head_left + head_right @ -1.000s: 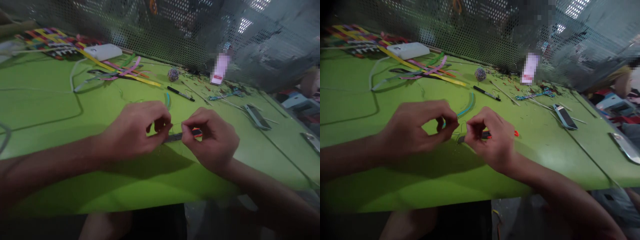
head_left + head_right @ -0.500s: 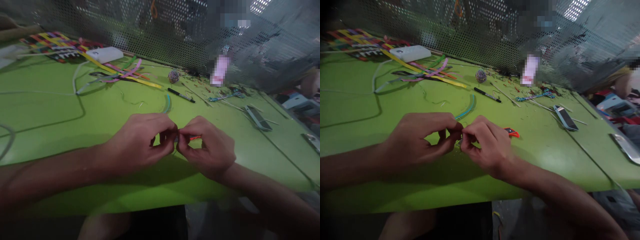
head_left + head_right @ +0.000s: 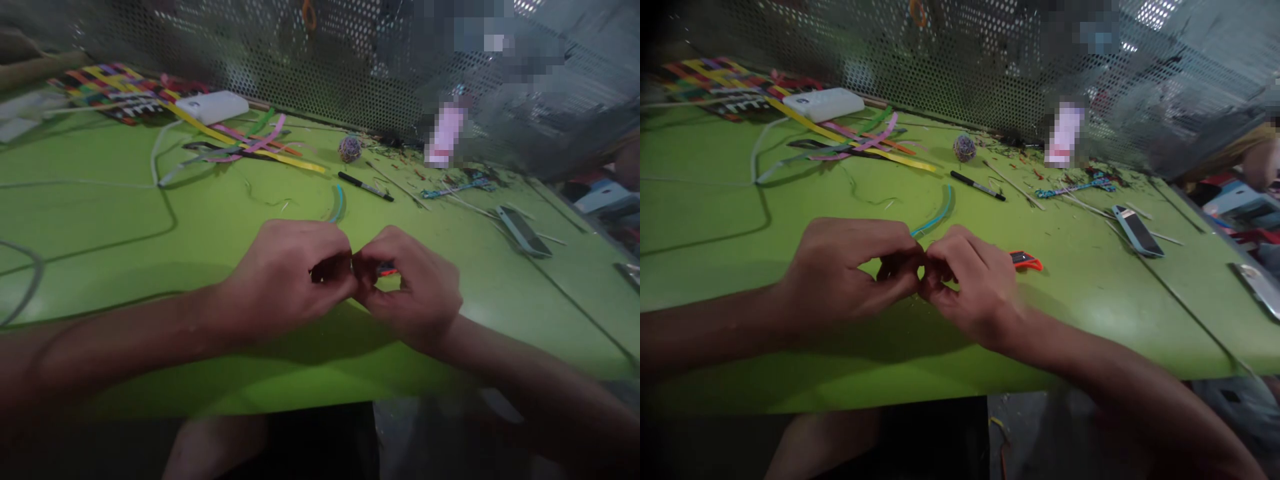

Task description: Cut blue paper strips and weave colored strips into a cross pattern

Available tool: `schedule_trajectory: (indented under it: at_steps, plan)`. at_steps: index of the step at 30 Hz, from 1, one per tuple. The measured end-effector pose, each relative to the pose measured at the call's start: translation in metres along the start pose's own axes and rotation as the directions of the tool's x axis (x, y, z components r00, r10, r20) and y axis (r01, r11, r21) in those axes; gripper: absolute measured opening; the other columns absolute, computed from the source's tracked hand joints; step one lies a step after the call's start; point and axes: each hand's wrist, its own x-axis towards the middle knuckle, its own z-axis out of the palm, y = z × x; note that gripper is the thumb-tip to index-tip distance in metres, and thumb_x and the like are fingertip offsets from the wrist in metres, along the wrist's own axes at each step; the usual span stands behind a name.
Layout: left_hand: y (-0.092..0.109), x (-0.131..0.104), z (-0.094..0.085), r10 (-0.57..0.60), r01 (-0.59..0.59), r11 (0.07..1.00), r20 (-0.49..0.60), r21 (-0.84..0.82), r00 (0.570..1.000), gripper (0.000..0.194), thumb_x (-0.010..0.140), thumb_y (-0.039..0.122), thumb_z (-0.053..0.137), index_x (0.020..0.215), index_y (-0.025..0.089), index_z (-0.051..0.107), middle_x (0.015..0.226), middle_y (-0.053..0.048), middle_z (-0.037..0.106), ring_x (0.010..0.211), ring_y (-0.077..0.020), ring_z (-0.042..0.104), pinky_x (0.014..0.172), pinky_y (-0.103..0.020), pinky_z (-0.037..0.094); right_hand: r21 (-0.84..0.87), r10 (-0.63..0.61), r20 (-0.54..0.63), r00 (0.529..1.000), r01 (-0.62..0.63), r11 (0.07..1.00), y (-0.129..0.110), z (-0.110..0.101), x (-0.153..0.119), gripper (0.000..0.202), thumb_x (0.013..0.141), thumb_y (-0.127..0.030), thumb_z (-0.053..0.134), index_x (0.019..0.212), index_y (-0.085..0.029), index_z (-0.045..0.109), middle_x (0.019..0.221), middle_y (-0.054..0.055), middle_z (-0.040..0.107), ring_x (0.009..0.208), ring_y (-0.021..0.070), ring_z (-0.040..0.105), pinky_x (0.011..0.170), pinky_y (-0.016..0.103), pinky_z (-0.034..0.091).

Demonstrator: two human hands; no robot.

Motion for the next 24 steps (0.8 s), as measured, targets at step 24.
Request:
schedule_trajectory:
  at_steps: [24]
  plan:
    - [-0.010, -0.005, -0.002, 0.549, -0.438, 0.658, 0.008, 0.613, 0.836, 0.029, 0.097, 0.015, 0.058, 0.068, 0.018, 0.059, 0.061, 0.000, 0.059, 0.055, -0.0124, 0.053, 0.050, -0.027, 0.034, 0.544, 0.387, 0.310, 0.869, -0.496, 0.677, -0.006, -0.006, 0.015, 0.005, 0.088, -0.015, 0.062, 0.083, -0.017, 0.062, 0.070, -0.002, 0.061, 0.061, 0.0081, 0.054, 0.055, 0.024, 0.044]
